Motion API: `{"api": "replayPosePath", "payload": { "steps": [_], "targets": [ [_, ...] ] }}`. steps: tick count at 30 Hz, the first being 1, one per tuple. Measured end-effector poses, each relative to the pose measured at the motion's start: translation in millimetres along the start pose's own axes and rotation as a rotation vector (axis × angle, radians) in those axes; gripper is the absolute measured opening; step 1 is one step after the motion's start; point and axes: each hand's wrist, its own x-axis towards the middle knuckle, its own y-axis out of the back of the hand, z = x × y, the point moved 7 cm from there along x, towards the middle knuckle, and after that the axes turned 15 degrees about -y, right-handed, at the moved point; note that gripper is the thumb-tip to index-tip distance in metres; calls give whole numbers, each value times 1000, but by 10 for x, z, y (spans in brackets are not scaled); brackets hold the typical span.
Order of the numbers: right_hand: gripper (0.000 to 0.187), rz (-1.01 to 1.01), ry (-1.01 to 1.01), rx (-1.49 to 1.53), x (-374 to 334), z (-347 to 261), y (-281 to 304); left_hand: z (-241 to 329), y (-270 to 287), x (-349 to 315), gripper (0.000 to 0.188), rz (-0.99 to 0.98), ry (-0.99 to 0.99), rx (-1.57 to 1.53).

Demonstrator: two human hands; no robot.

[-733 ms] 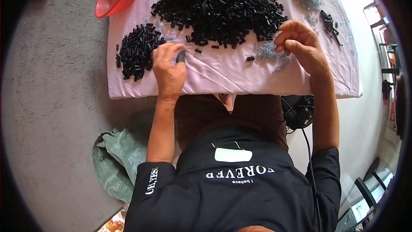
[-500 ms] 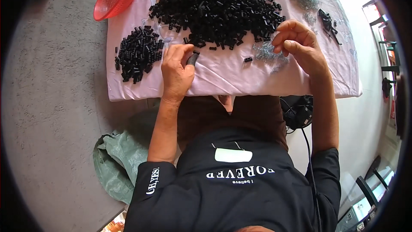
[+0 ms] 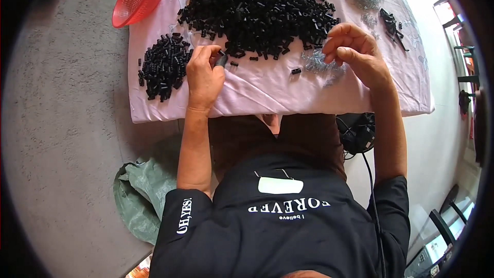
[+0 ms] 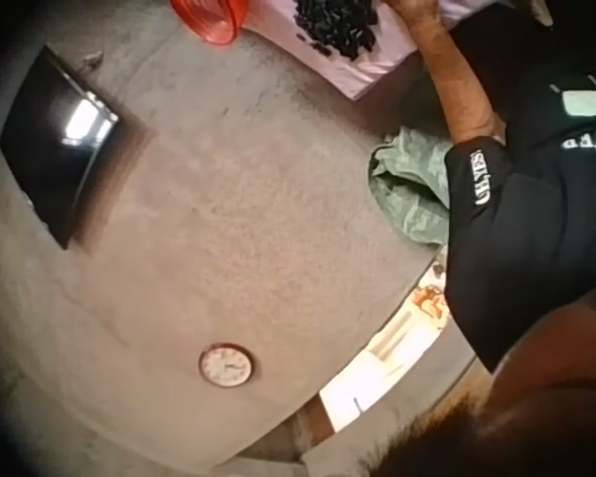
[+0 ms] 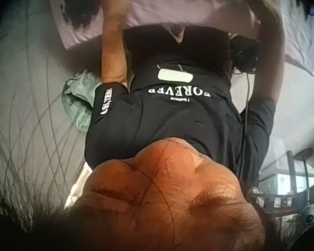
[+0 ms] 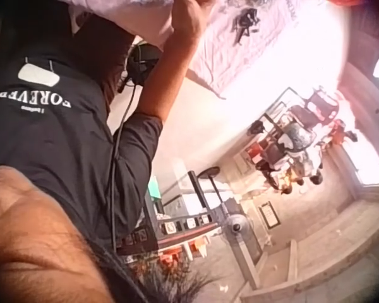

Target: The person assembles plastic components by hand, spreads small springs onto the table, and fits the springs into the plastic parts.

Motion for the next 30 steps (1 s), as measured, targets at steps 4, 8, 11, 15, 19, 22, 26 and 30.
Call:
{"api": "replayPosePath", "payload": {
  "steps": [4, 8, 11, 15, 19, 22, 26, 30],
  "targets": [
    [27, 12, 15, -26, -6, -13, -8, 108, 21, -2, 32, 27, 20, -37],
    [17, 48, 23, -81, -5, 15, -11, 580, -62, 75, 29, 19, -31, -156],
    [15, 83, -20, -90, -9, 6, -65, 892, -257, 155, 27, -2, -90, -293],
    [24, 40, -58, -89, -3, 27, -123, 1221, -444, 363, 26, -58, -177, -434],
    [24, 26, -101, -104, -25, 5, -134, 1420, -553, 561, 30, -81, -286, -415],
    [20, 46, -74, -74, -18, -9, -91, 1464, -594, 603, 33, -60, -335, -439],
    [16, 61, -51, -90, -5, -15, -84, 1457, -621, 606, 34, -63, -306, -488],
    [13, 104, 23, -41, -2, -32, 7, 1237, -664, 546, 30, -61, -65, -645]
  ]
}}
